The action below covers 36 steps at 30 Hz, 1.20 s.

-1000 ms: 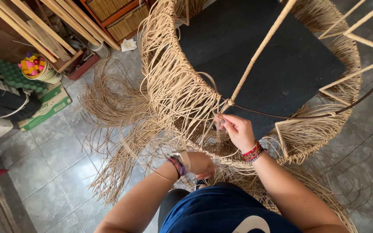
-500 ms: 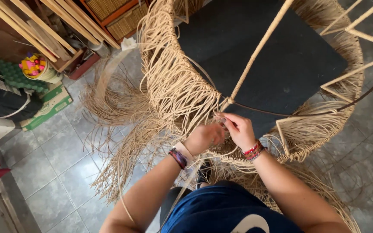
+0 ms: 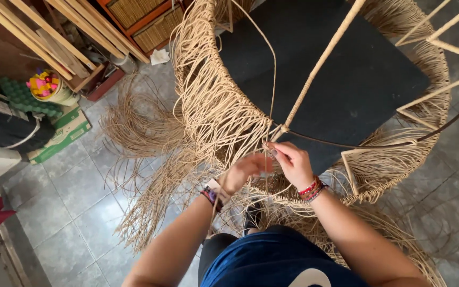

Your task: Weaving straw strands onto a frame to create a decorative furniture item

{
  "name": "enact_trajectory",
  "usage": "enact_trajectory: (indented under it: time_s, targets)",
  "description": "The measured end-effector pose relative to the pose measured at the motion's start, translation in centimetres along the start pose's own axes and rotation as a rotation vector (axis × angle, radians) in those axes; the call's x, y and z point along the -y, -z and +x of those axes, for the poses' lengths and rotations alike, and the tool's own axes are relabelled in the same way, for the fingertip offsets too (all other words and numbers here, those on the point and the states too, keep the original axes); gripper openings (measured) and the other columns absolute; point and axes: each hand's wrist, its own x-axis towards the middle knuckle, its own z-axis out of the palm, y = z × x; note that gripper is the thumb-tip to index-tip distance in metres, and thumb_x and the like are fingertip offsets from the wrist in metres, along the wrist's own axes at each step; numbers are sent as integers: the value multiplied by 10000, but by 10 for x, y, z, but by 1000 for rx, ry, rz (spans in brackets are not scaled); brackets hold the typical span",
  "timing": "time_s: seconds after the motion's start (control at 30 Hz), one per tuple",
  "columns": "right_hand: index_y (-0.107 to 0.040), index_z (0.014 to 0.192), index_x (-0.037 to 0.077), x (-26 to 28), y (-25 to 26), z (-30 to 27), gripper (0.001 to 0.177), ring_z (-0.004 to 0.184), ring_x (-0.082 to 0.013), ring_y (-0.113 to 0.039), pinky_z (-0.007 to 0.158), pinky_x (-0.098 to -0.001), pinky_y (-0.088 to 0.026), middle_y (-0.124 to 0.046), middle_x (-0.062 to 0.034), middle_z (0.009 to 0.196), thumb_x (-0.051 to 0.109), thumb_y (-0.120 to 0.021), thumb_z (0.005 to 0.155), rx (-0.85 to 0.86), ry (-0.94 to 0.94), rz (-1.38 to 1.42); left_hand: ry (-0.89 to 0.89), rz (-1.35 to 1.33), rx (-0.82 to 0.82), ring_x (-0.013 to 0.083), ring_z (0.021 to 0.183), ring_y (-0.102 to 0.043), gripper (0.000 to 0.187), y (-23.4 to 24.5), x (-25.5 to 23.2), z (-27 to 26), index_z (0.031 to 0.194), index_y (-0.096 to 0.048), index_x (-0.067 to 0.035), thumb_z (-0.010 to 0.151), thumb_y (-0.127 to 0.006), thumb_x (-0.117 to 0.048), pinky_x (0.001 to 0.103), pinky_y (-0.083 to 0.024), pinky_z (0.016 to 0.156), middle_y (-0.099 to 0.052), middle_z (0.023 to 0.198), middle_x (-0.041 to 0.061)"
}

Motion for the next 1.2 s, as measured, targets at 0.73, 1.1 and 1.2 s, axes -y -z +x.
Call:
enact_trajectory:
  time_s: [0.73, 1.1, 1.2]
  targets:
    - [-796, 1123, 115, -7, -5, 1, 208, 868, -332, -745, 700, -388, -586, -779, -110, 994, 94, -659, 968, 14, -26, 23, -32, 37, -13, 174, 1129, -589, 311, 13, 8, -9, 1260, -647, 4, 1065, -606, -235, 397, -503, 983, -709, 1130, 186]
    - [-782, 1182, 124, 22, -2, 12, 258, 888, -302, -744, 772, -412, -578, -778, -122, 1006, 79, -631, 978, 41, -25, 58, 463, 600, 604, 237, 800, -740, 364, 26, -18, -16, 877, -791, -178, 957, -449, -273, 363, -542, 878, -746, 746, 65]
    - [-791, 1157, 124, 27, -3, 11, 249, 917, -334, -745, 766, -412, -581, -783, -126, 993, 74, -637, 968, 37, -27, 80, 488, 537, 419, 476, 1369, -485, 579, 9, -57, -7, 1264, -648, 63, 1090, -382, -420, 591, -283, 1193, -576, 1361, 353]
